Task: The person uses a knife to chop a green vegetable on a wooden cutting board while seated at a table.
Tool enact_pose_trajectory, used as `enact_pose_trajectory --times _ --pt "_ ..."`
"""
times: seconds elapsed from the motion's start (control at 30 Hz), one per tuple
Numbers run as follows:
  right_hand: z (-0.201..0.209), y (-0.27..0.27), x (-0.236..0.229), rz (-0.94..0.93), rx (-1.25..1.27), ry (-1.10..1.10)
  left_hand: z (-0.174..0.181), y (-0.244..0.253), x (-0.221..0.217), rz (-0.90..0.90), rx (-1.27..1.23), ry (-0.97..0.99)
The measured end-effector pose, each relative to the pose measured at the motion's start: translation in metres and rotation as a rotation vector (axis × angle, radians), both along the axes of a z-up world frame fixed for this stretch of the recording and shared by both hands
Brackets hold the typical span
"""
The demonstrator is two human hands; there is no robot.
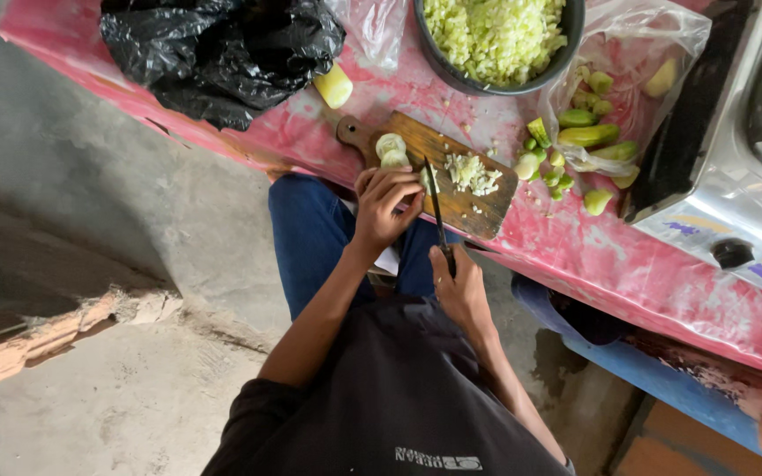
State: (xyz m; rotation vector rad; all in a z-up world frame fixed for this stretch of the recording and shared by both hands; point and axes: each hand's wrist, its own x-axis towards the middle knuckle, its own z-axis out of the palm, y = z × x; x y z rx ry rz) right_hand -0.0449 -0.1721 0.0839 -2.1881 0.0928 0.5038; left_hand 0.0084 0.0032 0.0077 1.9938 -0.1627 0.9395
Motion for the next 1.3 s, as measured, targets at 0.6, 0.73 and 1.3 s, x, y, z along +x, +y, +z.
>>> enact_pose_trajectory --times 0.6,0.73,1.3 --pt "0.016 0.003 0.008 -0.049 0.100 0.165 -0.009 0.000 0.002 0.030 0.034 0.020" --pt "0.005 0.002 0.009 0.003 0.052 0.066 -0.007 0.002 0.003 0.019 0.026 0.019" --pt "0.012 0.008 0.022 -0.020 0.044 0.032 -0.010 0.000 0.001 0.005 0.012 0.041"
